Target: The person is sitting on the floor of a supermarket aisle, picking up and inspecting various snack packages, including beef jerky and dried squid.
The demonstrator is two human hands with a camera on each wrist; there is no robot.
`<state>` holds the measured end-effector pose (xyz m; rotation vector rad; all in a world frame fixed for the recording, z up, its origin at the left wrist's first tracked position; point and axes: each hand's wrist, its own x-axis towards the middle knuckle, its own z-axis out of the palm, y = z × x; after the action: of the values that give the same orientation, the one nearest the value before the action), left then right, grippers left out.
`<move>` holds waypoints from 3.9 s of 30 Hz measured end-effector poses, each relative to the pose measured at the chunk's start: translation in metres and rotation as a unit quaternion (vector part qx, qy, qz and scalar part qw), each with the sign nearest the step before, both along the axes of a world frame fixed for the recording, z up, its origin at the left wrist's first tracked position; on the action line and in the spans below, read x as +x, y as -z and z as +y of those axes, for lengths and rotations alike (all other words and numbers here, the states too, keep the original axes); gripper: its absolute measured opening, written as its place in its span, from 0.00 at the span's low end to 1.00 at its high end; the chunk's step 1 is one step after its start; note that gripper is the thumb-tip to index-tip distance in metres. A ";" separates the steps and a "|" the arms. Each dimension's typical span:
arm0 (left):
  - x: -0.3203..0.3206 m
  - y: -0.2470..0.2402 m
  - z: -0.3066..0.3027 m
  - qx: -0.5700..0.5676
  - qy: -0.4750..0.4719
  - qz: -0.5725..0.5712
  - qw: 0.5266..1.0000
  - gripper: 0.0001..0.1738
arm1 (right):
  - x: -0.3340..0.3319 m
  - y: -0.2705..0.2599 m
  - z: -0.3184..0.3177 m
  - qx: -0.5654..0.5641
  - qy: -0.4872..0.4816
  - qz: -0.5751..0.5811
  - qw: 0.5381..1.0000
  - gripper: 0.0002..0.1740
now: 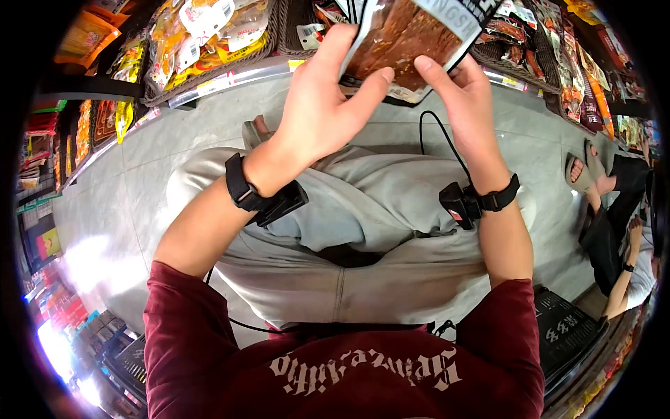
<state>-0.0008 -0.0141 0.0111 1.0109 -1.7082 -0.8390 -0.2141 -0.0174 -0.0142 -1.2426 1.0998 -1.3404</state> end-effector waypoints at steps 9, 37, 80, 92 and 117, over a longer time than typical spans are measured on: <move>-0.006 -0.007 0.019 0.038 0.120 0.075 0.989 0.49 | -0.014 0.001 -0.009 0.081 0.070 -0.109 0.988 0.31; -0.019 0.025 0.000 -0.172 0.071 -0.051 0.981 0.05 | -0.056 -0.068 -0.103 0.084 0.036 0.098 0.991 0.15; 0.005 -0.018 -0.005 0.010 0.106 0.192 0.976 0.20 | 0.014 -0.173 -0.052 -0.075 -0.073 -0.223 0.969 0.25; 0.002 -0.001 -0.017 0.103 0.004 0.196 0.975 0.18 | -0.019 -0.052 -0.018 0.098 0.031 -0.132 0.986 0.17; -0.010 0.020 0.007 0.177 0.142 -0.026 0.974 0.31 | -0.029 -0.035 0.016 -0.087 0.199 -0.116 0.969 0.10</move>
<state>-0.0113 -0.0069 -0.0084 1.0386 -1.8123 -1.3497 -0.2428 -0.0015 0.0211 -0.9849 1.1173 -1.8698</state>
